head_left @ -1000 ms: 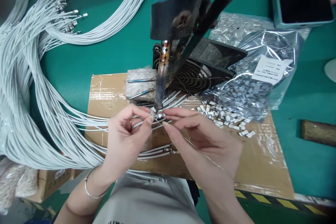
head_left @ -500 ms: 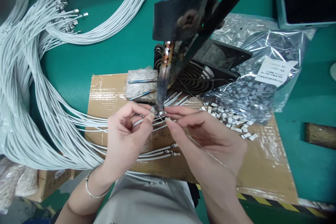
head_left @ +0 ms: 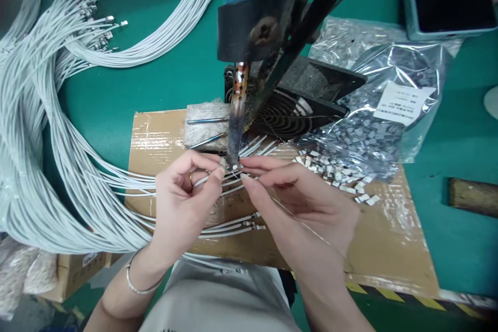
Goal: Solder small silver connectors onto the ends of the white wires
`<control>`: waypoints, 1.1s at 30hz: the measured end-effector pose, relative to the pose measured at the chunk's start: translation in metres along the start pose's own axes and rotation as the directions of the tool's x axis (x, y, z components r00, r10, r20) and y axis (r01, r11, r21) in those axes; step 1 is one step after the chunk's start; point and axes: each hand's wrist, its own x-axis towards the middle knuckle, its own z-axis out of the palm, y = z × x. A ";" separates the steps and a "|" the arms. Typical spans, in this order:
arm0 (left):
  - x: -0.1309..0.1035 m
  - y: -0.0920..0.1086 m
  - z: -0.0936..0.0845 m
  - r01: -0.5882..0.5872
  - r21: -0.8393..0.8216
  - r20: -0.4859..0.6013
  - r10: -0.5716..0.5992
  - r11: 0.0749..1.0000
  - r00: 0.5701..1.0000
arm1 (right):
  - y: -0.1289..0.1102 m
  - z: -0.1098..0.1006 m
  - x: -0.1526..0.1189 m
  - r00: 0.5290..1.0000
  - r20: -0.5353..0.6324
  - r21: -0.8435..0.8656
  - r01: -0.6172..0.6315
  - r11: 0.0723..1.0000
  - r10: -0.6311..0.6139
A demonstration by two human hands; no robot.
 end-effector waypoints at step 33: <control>0.000 -0.001 -0.001 0.003 -0.007 0.012 -0.002 1.000 1.000 | 0.006 -0.001 -0.003 1.000 -0.002 -0.079 0.025 0.997 -0.025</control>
